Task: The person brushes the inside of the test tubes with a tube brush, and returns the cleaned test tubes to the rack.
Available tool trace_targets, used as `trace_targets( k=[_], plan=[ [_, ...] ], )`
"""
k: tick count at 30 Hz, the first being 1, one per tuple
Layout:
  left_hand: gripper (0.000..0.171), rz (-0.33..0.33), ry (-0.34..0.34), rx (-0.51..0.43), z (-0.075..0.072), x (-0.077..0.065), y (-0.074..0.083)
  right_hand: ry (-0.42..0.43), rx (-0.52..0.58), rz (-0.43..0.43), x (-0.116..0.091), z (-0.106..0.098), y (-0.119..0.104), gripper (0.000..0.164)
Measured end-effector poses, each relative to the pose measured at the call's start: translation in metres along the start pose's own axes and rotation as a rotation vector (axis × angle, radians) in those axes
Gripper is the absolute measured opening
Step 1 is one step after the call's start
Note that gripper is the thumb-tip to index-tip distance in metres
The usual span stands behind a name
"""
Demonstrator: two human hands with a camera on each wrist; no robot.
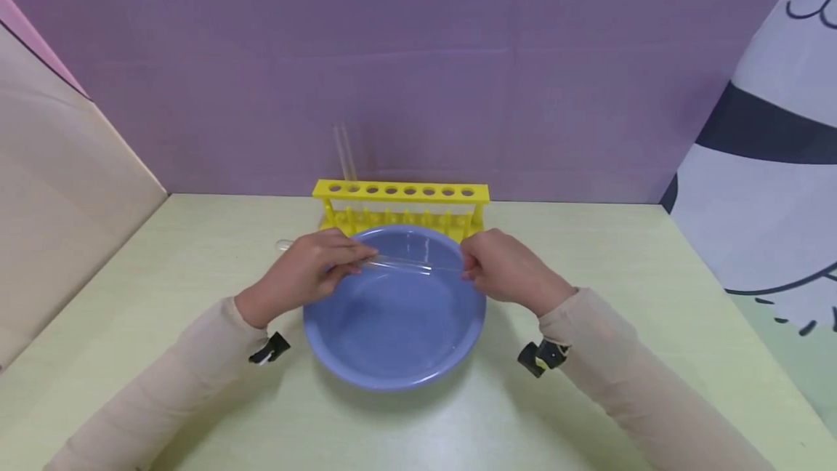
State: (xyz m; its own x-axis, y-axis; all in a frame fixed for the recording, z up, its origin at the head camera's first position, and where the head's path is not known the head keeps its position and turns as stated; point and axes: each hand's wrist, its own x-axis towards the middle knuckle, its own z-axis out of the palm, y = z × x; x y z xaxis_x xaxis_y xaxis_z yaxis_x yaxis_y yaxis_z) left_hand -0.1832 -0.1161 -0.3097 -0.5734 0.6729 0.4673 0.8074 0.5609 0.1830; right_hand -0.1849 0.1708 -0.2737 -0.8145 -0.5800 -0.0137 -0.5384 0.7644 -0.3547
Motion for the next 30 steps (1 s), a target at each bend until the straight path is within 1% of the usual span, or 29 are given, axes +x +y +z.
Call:
trace_targets(
  k=[3, 8, 10, 14, 18, 21, 24, 26, 30],
  plan=[
    [0.030, -0.009, -0.016, -0.008, 0.000, 0.000, 0.000, 0.007, -0.024, -0.001, -0.001, 0.000, 0.001, 0.023],
    [0.029, -0.025, -0.043, -0.013, 0.000, 0.000, 0.000, 0.068, -0.070, -0.058, -0.005, 0.003, 0.004, 0.027],
    [0.028, -0.044, -0.063, -0.022, -0.001, 0.001, 0.001, 0.094, -0.090, -0.079, -0.006, 0.004, 0.005, 0.028],
    [0.027, -0.080, -0.091, -0.040, -0.003, 0.004, 0.004, 0.145, -0.125, -0.080, -0.007, 0.005, 0.007, 0.026],
    [0.026, -0.084, -0.061, -0.028, -0.008, 0.007, 0.005, 0.232, -0.170, -0.097, -0.008, 0.007, 0.007, 0.023],
    [0.026, -0.081, -0.025, -0.014, -0.011, 0.008, 0.005, 0.314, -0.199, -0.138, -0.008, 0.009, 0.004, 0.021],
    [0.026, -0.088, -0.009, -0.014, -0.013, 0.007, 0.005, 0.381, -0.210, -0.167, -0.008, 0.011, 0.000, 0.019],
    [0.026, -0.096, -0.003, -0.021, -0.014, 0.006, 0.005, 0.408, -0.205, -0.173, -0.008, 0.013, -0.002, 0.018],
    [0.026, -0.103, 0.011, -0.035, -0.014, 0.006, 0.005, 0.425, -0.182, -0.149, -0.007, 0.015, -0.005, 0.016]
  ],
)
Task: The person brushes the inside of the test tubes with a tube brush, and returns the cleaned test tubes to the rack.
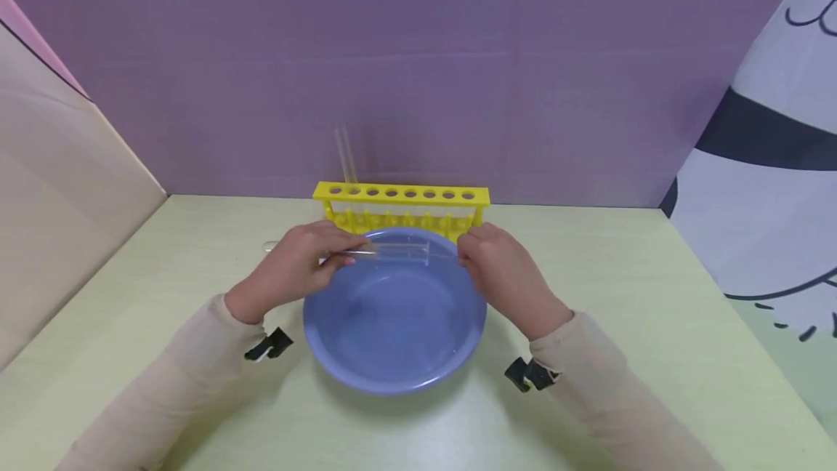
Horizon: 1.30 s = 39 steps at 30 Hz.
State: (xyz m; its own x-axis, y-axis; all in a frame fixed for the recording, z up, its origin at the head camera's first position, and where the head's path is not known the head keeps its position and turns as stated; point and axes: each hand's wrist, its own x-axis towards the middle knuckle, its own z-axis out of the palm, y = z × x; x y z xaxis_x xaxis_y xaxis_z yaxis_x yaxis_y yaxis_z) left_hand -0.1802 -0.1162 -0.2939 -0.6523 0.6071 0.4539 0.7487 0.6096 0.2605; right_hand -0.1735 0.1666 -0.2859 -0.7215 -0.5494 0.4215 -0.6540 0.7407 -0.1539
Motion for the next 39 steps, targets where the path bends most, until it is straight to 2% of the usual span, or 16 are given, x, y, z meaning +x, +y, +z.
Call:
trace_targets(
  k=[5, 17, 25, 32, 39],
  plan=[
    [0.026, -0.006, -0.003, -0.013, 0.001, 0.001, 0.001, 0.019, -0.001, 0.012, -0.001, 0.001, -0.003, 0.018],
    [0.025, 0.019, -0.041, -0.002, 0.000, 0.004, 0.002, 0.155, -0.108, -0.098, -0.009, 0.005, 0.002, 0.019],
    [0.027, 0.010, -0.050, 0.006, 0.001, 0.003, 0.006, 0.190, -0.126, -0.154, -0.008, 0.006, 0.009, 0.024],
    [0.027, -0.018, -0.082, 0.024, 0.002, 0.005, 0.008, 0.228, -0.160, -0.164, -0.007, 0.009, 0.014, 0.025],
    [0.026, -0.066, -0.140, -0.038, 0.005, 0.004, 0.009, 0.249, -0.162, -0.170, -0.008, 0.014, 0.022, 0.026]
  ],
)
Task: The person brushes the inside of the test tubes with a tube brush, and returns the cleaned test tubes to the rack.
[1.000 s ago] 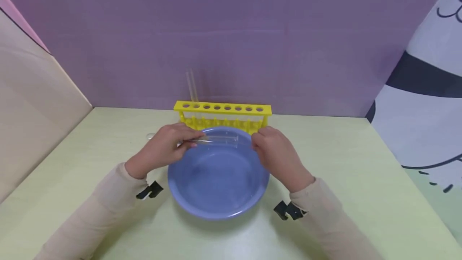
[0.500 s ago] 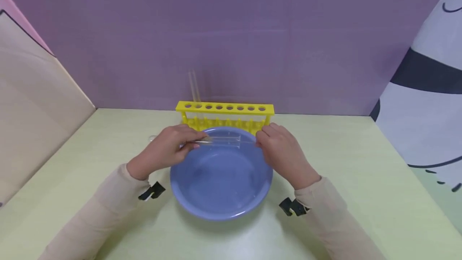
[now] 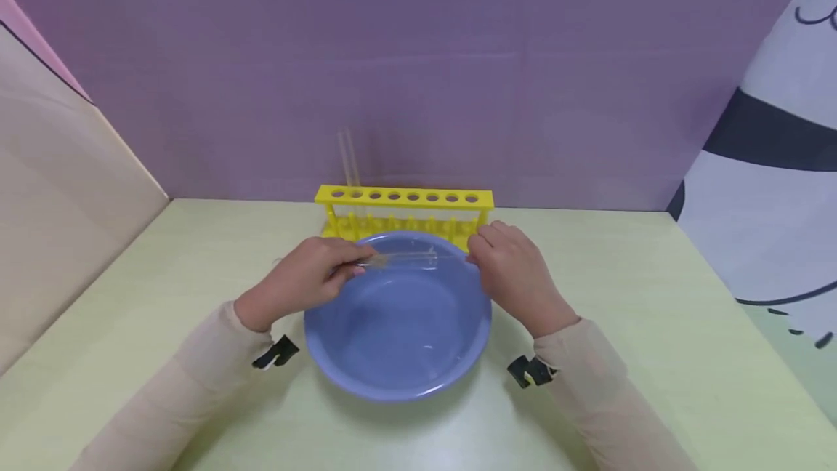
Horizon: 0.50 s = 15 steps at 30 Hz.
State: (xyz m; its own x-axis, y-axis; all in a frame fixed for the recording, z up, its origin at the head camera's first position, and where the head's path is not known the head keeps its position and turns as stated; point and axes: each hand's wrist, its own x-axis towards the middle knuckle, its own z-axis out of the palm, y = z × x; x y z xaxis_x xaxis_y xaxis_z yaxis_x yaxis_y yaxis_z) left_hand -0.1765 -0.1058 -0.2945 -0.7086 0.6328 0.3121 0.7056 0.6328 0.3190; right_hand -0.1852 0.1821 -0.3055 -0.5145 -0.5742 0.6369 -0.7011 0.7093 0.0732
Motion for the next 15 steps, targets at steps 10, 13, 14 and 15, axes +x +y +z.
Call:
trace_targets(
  k=[10, 13, 14, 15],
  plan=[
    [0.026, -0.016, 0.000, -0.049, -0.0042, -0.0036, -0.0050, 0.066, 0.011, -0.043, 0.0028, -0.0017, 0.0061, 0.026],
    [0.026, -0.022, -0.019, -0.083, -0.0073, -0.0044, -0.0058, 0.075, 0.003, -0.045, 0.0020, -0.0019, 0.0069, 0.027],
    [0.026, -0.023, -0.028, -0.100, -0.0083, -0.0047, -0.0064, 0.082, -0.001, -0.045, 0.0017, -0.0019, 0.0071, 0.027],
    [0.026, -0.031, -0.042, -0.124, -0.0095, -0.0050, -0.0072, 0.090, -0.004, -0.046, 0.0016, -0.0018, 0.0072, 0.027]
  ],
)
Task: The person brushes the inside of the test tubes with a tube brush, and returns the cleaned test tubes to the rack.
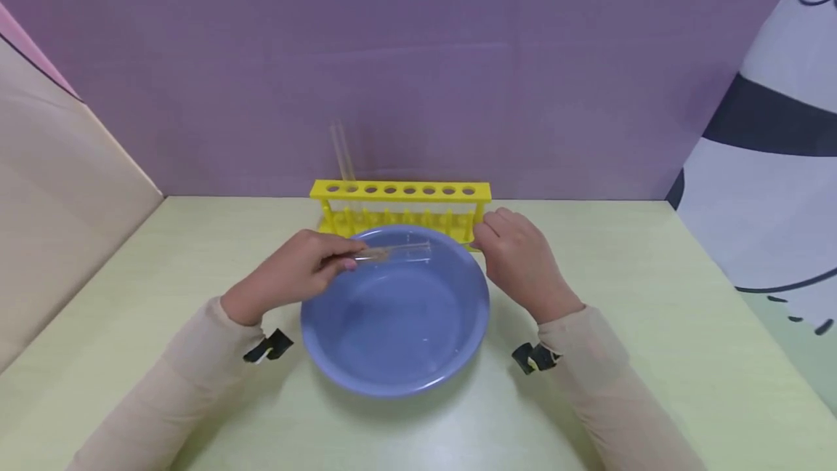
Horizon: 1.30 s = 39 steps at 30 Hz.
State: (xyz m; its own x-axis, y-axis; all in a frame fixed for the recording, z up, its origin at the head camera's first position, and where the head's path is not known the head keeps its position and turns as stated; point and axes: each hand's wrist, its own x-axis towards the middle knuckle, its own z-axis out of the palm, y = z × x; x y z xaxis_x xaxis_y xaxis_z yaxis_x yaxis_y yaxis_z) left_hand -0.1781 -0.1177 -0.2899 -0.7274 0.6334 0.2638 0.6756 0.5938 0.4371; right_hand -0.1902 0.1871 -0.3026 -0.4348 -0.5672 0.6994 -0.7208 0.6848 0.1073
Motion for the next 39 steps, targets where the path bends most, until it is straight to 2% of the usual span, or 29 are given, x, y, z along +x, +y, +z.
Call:
trace_targets(
  k=[8, 19, 27, 35, 39],
  plan=[
    [0.026, -0.139, -0.119, -0.201, -0.009, -0.003, -0.008, 0.031, -0.021, -0.017, -0.002, 0.001, -0.001, 0.027],
    [0.024, -0.183, -0.239, -0.354, -0.018, -0.003, -0.018, 0.070, -0.043, -0.030, -0.008, 0.002, -0.004, 0.023],
    [0.025, -0.195, -0.288, -0.372, -0.023, -0.002, -0.019, 0.081, -0.049, -0.029, -0.015, -0.002, -0.004, 0.019],
    [0.026, -0.253, -0.327, -0.389, -0.026, -0.002, -0.017, 0.093, -0.057, -0.036, -0.018, -0.005, -0.002, 0.013],
    [0.027, -0.256, -0.331, -0.383, -0.029, -0.001, -0.015, 0.107, -0.055, -0.028, -0.018, -0.007, -0.002, 0.013]
  ],
)
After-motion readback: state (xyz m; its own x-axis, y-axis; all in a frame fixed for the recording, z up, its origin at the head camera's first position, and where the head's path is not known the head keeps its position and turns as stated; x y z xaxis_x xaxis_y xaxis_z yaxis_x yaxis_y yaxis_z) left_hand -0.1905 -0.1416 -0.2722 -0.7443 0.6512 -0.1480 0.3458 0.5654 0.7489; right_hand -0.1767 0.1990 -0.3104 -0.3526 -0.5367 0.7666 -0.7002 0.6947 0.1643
